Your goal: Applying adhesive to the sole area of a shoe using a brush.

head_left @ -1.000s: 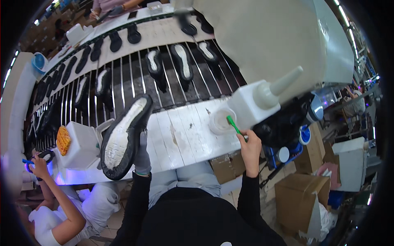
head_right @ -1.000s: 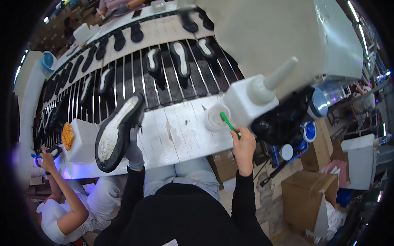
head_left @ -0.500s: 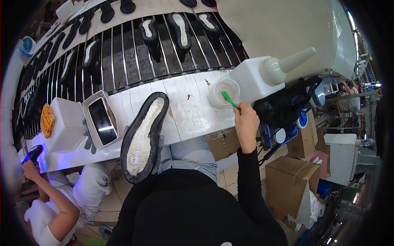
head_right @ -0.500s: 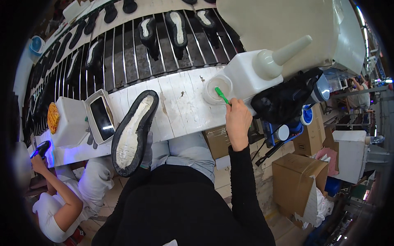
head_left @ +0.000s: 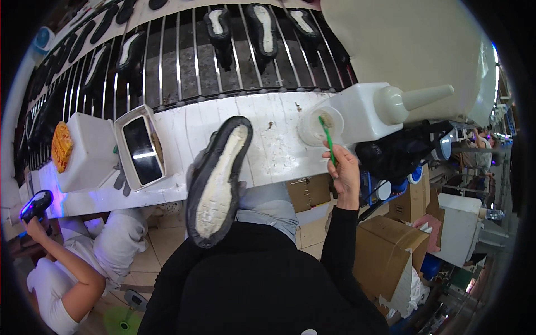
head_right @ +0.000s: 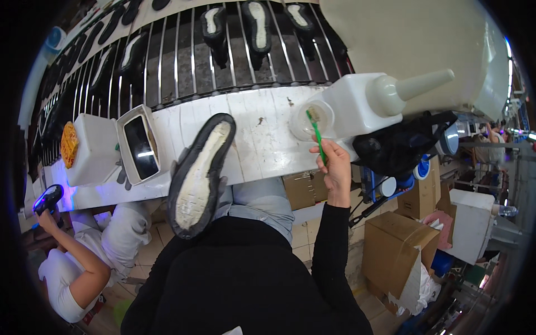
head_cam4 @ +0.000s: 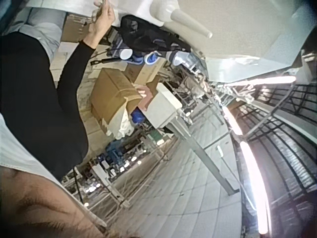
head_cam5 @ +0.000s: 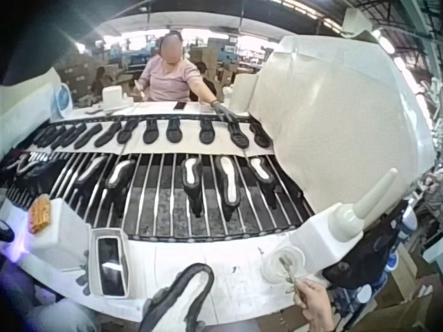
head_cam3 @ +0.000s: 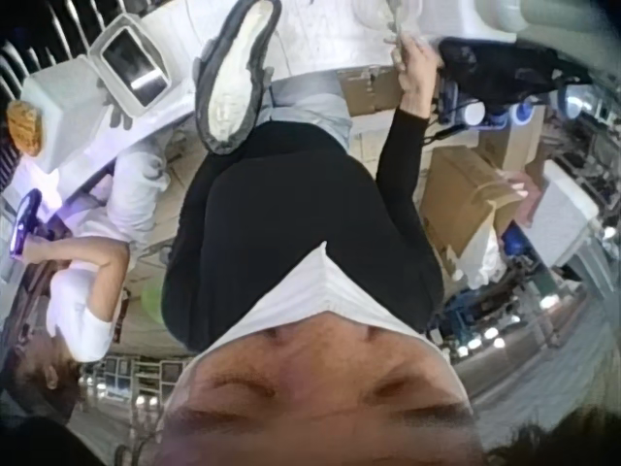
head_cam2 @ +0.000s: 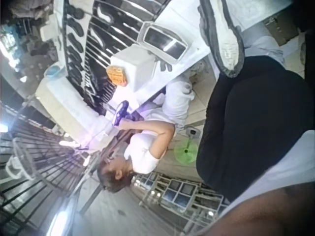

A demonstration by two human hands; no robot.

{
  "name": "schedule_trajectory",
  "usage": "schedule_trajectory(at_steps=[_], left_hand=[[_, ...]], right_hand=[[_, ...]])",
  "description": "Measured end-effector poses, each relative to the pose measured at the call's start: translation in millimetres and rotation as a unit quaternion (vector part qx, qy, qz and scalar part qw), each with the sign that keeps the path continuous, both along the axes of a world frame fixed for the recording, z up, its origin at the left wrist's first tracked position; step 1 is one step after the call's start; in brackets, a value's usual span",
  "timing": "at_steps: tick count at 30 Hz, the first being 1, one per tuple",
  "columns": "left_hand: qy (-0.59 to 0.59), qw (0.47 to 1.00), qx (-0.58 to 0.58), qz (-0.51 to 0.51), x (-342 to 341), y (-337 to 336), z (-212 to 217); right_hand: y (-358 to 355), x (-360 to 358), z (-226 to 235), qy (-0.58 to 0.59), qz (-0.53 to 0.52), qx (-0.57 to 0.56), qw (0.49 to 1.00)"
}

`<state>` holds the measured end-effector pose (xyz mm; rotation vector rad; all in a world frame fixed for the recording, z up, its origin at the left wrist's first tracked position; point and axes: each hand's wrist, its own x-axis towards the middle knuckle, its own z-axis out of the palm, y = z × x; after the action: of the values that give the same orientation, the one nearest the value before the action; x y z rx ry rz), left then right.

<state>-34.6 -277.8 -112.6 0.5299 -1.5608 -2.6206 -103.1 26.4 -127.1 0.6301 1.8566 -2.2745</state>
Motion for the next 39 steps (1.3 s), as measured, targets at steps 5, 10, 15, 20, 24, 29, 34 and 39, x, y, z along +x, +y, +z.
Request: schedule_trajectory(at_steps=[5, 10, 15, 20, 24, 29, 34, 39], left_hand=[[0.177, 0.876, -0.444, 0.064, -10.9, 23.1, -23.2], [0.228, 0.860, -0.439, 0.126, -6.5, 30.4, -81.4], [0.318, 0.821, -0.451, 0.146, -9.1, 23.2, -98.0], [0.345, 0.801, -0.458, 0.171, -16.8, 26.7, -91.8], [0.338, 0.787, -0.489, 0.166, -16.1, 25.5, -87.7], [0.339, 0.780, -0.502, 0.159, -17.6, 26.7, -80.8], [0.335, 0.776, -0.509, 0.161, -18.5, 26.9, -72.5], [0.345, 0.775, -0.507, 0.150, -17.4, 21.9, -78.5]], right_hand=[[-32.8, -8.6, 46.6, 0.132, 0.045, 0.032, 0.990], [-89.3, 20.6, 82.0, 0.194, 0.181, 0.159, 0.951], [-113.5, 47.4, 71.1, 0.254, 0.256, 0.177, 0.916], [-116.3, 46.1, 65.7, 0.249, 0.241, 0.237, 0.907], [-118.0, 29.0, 57.4, 0.225, 0.208, 0.297, 0.904], [-106.2, -6.7, 23.0, 0.219, 0.148, 0.394, 0.880], [-106.8, -28.9, 18.2, 0.226, 0.124, 0.407, 0.876], [-99.8, -7.8, 37.6, 0.187, 0.235, 0.304, 0.904]])
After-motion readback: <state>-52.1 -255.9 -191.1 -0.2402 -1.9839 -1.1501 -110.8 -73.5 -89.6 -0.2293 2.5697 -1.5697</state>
